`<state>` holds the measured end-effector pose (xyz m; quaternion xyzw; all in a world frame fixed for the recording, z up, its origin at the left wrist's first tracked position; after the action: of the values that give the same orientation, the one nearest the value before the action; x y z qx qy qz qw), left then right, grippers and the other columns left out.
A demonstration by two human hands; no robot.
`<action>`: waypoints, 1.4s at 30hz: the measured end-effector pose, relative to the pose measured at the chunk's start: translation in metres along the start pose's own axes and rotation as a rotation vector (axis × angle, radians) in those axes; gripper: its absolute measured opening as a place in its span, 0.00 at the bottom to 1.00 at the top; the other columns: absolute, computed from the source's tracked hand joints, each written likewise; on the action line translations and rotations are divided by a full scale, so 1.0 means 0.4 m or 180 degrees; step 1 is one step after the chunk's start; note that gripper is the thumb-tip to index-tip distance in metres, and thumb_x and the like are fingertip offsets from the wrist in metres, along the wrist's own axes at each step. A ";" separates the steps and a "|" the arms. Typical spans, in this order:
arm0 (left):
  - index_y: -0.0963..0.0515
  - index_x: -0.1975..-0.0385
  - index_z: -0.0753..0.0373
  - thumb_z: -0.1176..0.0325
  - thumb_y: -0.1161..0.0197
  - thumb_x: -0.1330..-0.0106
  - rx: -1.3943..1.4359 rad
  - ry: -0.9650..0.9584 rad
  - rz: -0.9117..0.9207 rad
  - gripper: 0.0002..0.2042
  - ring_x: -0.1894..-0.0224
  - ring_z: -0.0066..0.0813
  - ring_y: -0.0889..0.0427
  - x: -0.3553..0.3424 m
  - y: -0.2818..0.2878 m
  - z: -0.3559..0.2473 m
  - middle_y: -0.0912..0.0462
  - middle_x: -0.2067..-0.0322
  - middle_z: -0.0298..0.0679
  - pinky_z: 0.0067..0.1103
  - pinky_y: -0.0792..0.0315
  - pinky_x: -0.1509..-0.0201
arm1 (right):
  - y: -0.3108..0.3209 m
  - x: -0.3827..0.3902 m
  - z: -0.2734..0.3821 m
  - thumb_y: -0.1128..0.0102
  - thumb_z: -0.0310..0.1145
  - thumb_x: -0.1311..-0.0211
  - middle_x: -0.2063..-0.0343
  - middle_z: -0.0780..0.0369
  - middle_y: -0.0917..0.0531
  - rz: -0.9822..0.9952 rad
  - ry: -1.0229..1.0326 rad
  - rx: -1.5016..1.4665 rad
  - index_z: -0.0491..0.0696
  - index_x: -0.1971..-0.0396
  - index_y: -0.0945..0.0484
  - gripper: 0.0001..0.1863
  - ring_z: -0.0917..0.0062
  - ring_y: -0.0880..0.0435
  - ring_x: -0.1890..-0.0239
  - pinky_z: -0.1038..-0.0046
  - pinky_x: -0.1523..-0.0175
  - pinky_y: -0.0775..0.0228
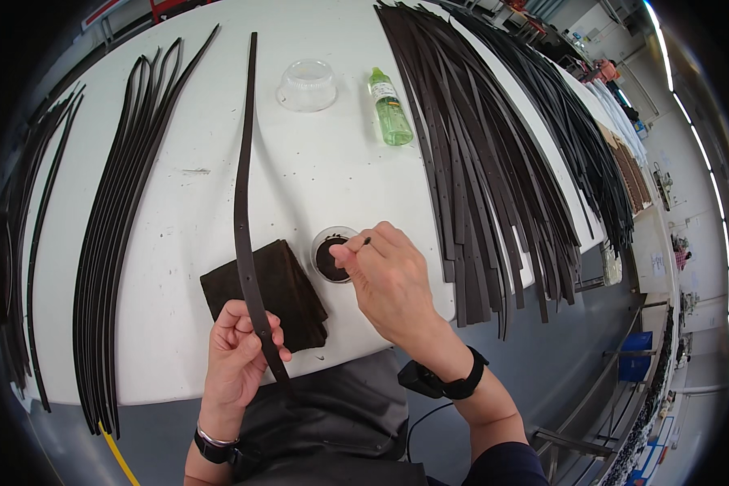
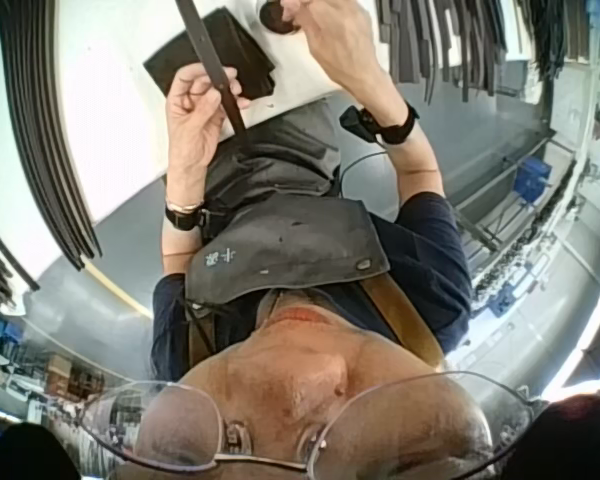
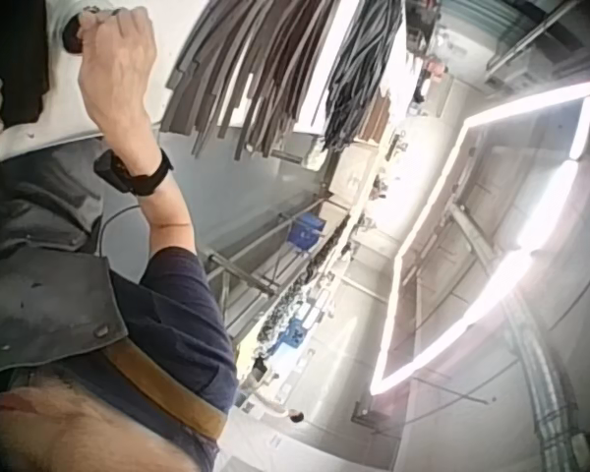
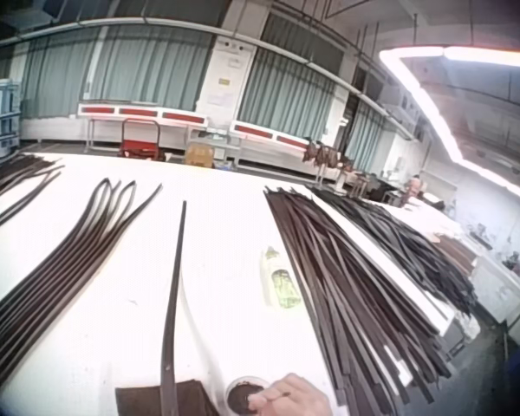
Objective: Applying edge paint or dye to long strips of leather using a small applicator brush.
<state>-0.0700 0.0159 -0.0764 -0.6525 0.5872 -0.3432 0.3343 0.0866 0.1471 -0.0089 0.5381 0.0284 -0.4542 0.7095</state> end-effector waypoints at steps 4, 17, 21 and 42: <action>0.31 0.56 0.66 0.80 0.42 0.37 0.0004 -0.0009 -0.0025 0.12 0.59 0.34 0.18 0.001 0.001 -0.002 0.21 0.57 0.49 0.33 0.18 0.56 | 0.034 -0.002 0.018 0.44 0.27 0.38 0.79 0.63 0.23 -0.0148 -0.0097 -0.0104 0.41 0.80 0.25 0.11 0.71 0.26 0.75 0.73 0.70 0.33; 0.31 0.54 0.66 0.81 0.44 0.37 -0.0074 0.0050 -0.0064 0.12 0.57 0.33 0.19 0.005 -0.006 -0.002 0.22 0.55 0.48 0.33 0.19 0.53 | 0.044 0.032 0.086 0.65 0.37 0.25 0.76 0.60 0.21 -0.0369 -0.1456 -0.2628 0.38 0.73 0.26 0.23 0.81 0.25 0.72 0.78 0.63 0.33; 0.31 0.53 0.65 0.83 0.46 0.37 0.0035 0.0024 0.0054 0.13 0.56 0.33 0.19 0.001 -0.008 -0.002 0.22 0.55 0.48 0.33 0.19 0.53 | 0.054 0.028 0.146 0.58 0.31 0.28 0.76 0.57 0.21 -0.0243 -0.0371 -0.1882 0.37 0.76 0.28 0.17 0.73 0.24 0.74 0.74 0.67 0.33; 0.31 0.54 0.67 0.83 0.45 0.37 0.0061 -0.0042 0.0143 0.13 0.56 0.34 0.19 -0.001 -0.007 0.001 0.22 0.54 0.48 0.33 0.19 0.52 | 0.018 0.030 0.200 0.35 0.27 0.49 0.75 0.62 0.22 0.0116 0.0719 -0.1052 0.42 0.72 0.23 0.07 0.67 0.26 0.72 0.71 0.68 0.34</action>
<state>-0.0682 0.0164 -0.0743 -0.6382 0.5961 -0.3369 0.3519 0.0628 0.0768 0.0236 0.4623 0.1722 -0.3672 0.7886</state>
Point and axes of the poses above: each hand's wrist, its own x-axis away from the middle knuckle, its own y-axis out of the back of the hand, z = x × y, the point moved 3 cm from there along -x, towards the middle knuckle
